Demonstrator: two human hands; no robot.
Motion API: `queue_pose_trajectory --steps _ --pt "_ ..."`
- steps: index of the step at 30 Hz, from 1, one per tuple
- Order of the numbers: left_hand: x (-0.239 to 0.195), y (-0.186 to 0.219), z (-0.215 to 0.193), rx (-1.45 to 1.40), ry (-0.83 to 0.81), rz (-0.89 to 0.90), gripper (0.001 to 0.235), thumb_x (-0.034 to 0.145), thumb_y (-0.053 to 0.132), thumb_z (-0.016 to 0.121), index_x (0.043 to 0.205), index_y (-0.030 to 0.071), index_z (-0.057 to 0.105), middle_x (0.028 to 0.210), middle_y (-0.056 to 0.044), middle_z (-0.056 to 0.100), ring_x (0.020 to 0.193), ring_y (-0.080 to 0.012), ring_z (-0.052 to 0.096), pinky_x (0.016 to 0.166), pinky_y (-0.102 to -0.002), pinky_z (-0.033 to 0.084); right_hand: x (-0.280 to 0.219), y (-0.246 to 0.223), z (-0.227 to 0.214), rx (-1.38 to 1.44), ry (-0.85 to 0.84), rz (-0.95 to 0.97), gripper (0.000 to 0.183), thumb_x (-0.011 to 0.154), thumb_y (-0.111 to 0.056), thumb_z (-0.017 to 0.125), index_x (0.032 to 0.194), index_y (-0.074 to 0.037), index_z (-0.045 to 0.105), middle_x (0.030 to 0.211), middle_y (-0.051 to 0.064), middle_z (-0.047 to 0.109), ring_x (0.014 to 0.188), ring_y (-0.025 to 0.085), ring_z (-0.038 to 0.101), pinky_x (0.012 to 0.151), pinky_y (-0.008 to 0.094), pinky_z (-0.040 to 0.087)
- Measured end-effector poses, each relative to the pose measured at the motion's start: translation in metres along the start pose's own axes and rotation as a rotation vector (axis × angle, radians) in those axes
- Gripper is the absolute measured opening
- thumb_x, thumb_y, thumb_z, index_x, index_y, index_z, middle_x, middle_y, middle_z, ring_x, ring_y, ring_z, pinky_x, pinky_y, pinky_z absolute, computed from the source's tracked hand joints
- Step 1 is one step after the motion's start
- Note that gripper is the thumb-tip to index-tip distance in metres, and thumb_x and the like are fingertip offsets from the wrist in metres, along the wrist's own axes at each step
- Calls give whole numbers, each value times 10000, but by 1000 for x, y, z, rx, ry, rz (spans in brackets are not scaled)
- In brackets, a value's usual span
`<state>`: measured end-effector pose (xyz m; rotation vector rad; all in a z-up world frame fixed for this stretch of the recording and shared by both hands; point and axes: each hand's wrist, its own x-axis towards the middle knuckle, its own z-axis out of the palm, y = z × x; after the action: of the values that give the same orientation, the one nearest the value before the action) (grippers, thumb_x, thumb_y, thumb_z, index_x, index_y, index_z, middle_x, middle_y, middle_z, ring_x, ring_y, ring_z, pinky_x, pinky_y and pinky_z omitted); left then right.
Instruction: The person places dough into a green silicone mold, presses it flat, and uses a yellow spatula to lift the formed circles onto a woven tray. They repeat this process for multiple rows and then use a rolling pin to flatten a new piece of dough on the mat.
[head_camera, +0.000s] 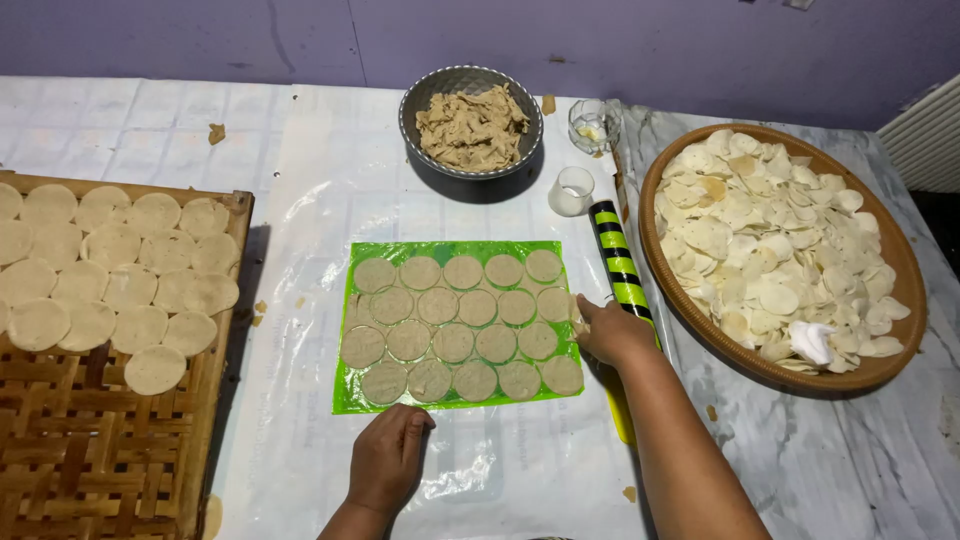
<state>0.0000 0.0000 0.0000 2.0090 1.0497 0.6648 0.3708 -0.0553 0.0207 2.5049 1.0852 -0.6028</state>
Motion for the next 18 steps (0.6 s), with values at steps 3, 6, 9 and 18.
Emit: queue_pose_trajectory --steps 3,6,9,18 --pt "-1 -2 1 2 -9 -9 288 981 284 524 812 146 712 816 43 742 724 -180 672 687 -316 517 -3 -5 5 5 7 43 636 972 -561 459 1585 -464 323 1423 89 552 1128 317 668 894 457 540" --pt "0 -2 0 3 2 15 291 985 285 526 809 142 710 810 41 742 720 -181 671 683 -313 518 1 -9 25 -95 99 2 589 1018 -362 401 1601 -308 333 1407 185 540 1060 364 685 843 497 552" --pt "-1 -1 0 -2 1 16 294 986 280 520 808 143 710 796 45 738 708 -176 666 674 -310 517 -5 -18 23 -86 76 57 588 1034 -379 414 1604 -267 324 1530 203 444 1086 382 689 801 508 559" --pt "0 -2 -1 -19 -4 15 306 988 291 516 804 137 707 788 33 731 701 -188 664 670 -319 515 14 5 49 292 406 193 341 987 -337 512 1103 -115 743 1164 211 633 893 441 678 744 567 550"
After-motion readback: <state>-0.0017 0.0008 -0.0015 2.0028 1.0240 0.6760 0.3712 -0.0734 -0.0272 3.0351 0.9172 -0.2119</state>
